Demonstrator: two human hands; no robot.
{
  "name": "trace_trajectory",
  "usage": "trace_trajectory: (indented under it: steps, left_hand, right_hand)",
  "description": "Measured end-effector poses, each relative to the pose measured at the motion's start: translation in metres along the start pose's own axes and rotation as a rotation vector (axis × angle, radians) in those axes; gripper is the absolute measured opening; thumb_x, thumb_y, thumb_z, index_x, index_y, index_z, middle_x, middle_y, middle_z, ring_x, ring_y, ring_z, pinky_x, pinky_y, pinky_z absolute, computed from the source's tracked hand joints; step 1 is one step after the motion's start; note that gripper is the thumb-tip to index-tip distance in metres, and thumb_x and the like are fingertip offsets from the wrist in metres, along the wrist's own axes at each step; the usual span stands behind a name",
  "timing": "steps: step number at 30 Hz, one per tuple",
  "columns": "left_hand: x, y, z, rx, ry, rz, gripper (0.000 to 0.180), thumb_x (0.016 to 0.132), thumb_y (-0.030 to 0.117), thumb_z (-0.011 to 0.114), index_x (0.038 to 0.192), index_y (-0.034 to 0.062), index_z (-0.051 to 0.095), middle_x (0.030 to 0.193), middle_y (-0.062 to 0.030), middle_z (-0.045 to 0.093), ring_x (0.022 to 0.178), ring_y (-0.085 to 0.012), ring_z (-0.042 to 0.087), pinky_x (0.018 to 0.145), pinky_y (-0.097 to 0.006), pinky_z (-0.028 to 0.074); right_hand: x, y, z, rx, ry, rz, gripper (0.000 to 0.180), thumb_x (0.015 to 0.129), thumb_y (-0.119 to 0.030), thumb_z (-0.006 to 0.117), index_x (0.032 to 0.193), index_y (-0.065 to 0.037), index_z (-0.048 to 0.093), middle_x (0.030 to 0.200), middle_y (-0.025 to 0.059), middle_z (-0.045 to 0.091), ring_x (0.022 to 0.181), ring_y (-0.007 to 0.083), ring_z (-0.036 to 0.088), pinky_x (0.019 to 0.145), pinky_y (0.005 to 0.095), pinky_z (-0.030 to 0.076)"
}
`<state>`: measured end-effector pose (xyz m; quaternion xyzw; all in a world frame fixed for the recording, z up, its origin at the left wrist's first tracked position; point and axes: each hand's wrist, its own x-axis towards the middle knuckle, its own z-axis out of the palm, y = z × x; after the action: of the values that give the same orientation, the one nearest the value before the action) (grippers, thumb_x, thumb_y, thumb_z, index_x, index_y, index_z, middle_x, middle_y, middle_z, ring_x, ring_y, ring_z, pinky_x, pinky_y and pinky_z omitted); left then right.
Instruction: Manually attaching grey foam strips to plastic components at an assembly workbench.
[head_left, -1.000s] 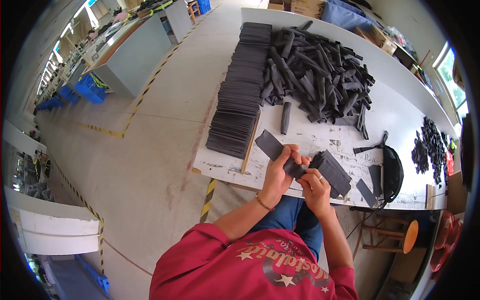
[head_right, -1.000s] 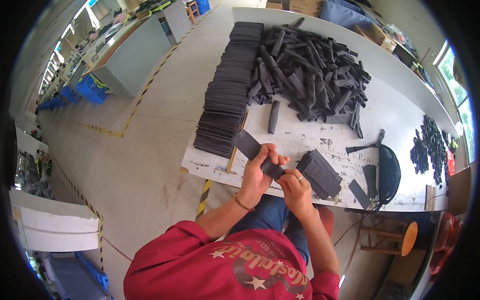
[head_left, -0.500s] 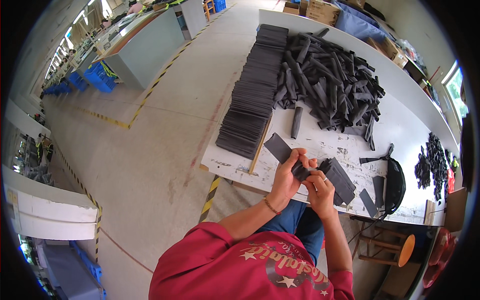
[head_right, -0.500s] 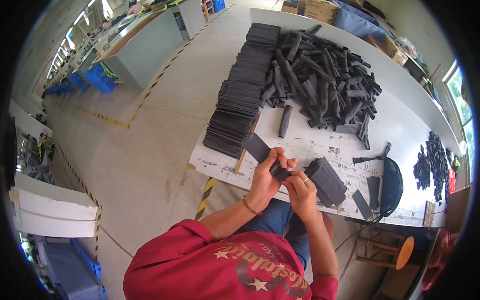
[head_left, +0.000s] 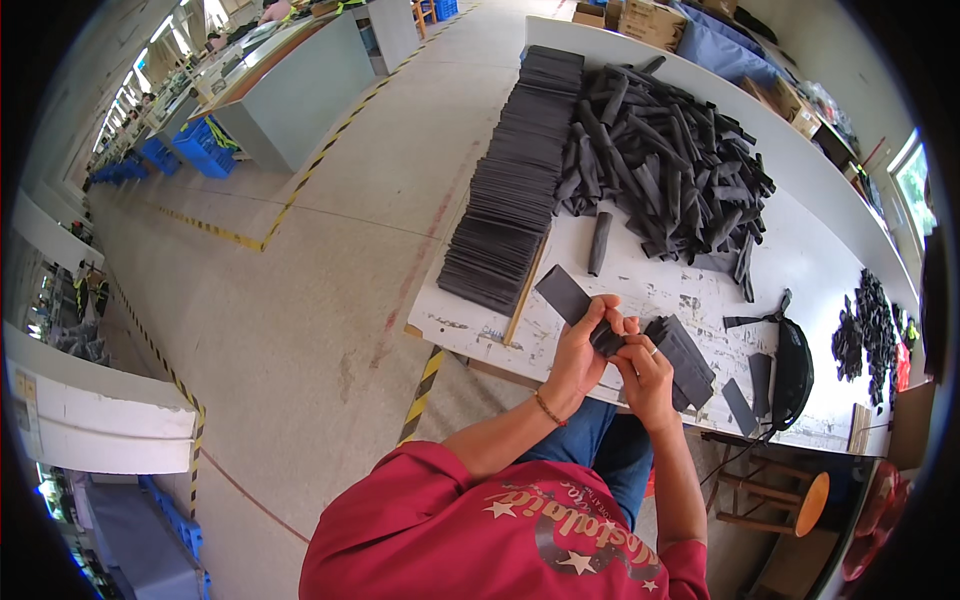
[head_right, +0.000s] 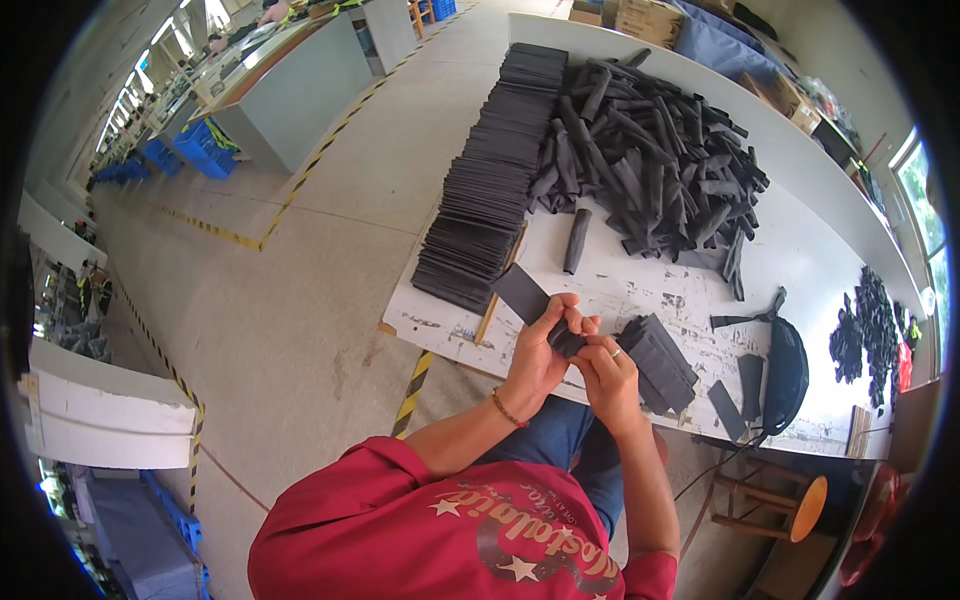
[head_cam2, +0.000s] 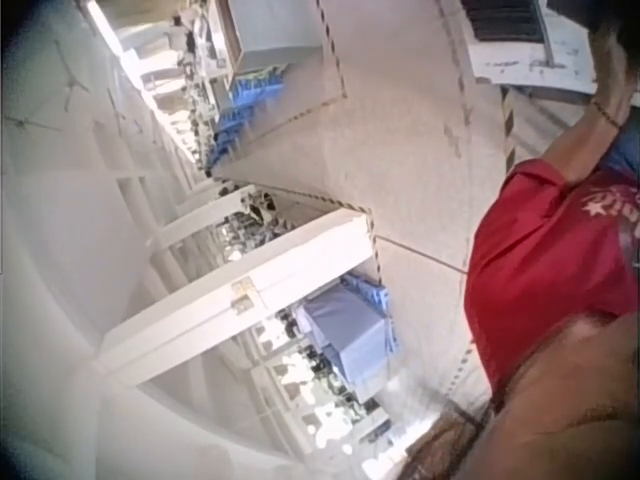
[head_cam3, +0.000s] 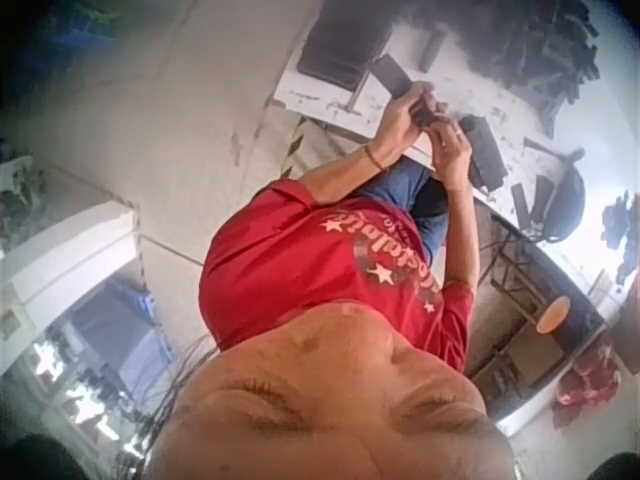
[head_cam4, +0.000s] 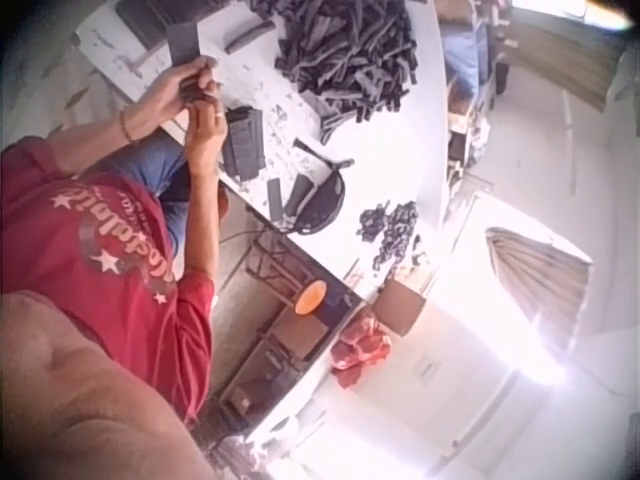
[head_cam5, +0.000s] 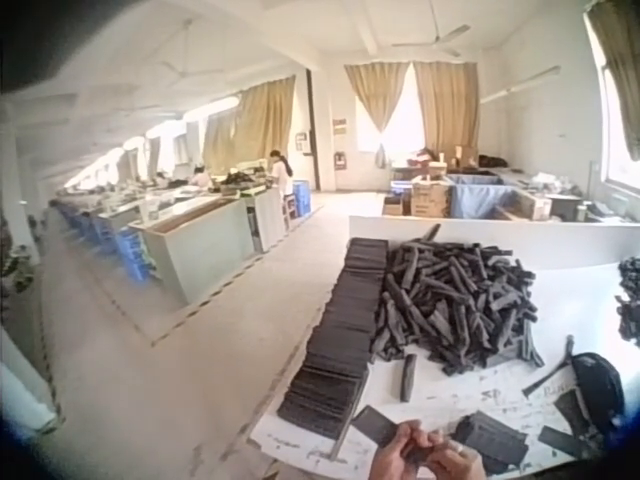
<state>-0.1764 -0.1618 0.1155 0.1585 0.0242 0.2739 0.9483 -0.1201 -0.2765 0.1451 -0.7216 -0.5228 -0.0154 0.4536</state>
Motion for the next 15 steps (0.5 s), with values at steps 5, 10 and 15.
trace_trajectory:
  steps: [5,10,15]
  left_hand:
    - [-0.007,-0.003,-0.002,0.038,0.011,-0.049,0.032,0.1,0.031,0.049,0.112,0.0019,0.054,0.078,-0.0065,0.06,0.093,-0.0248,0.062,0.092,-0.038,0.046]
    - [0.0,-0.005,-0.002,0.038,-0.085,-0.08,0.032,0.101,0.029,0.047,0.114,0.0015,0.055,0.088,-0.0106,0.064,0.102,-0.0282,0.063,0.093,-0.039,0.047]
    - [0.005,0.003,0.012,0.288,-0.044,0.046,0.035,0.102,0.031,0.042,0.115,0.0011,0.055,0.105,-0.013,0.062,0.115,-0.0294,0.057,0.101,-0.041,0.042]
  right_hand:
    - [-0.006,0.008,-0.002,-0.015,0.002,-0.011,0.014,0.075,0.003,0.071,0.081,0.0,0.058,0.088,0.0147,0.062,0.077,0.0328,0.063,0.066,0.0368,0.05]
    - [-0.016,0.001,-0.009,0.05,0.008,0.247,0.017,0.073,0.003,0.07,0.086,0.0,0.06,0.093,0.0137,0.063,0.079,0.0264,0.064,0.068,0.0324,0.051]
    - [-0.001,-0.01,0.015,0.334,0.237,0.489,0.017,0.086,-0.01,0.067,0.081,-0.001,0.054,0.085,0.0006,0.046,0.078,0.0085,0.047,0.069,0.0192,0.037]
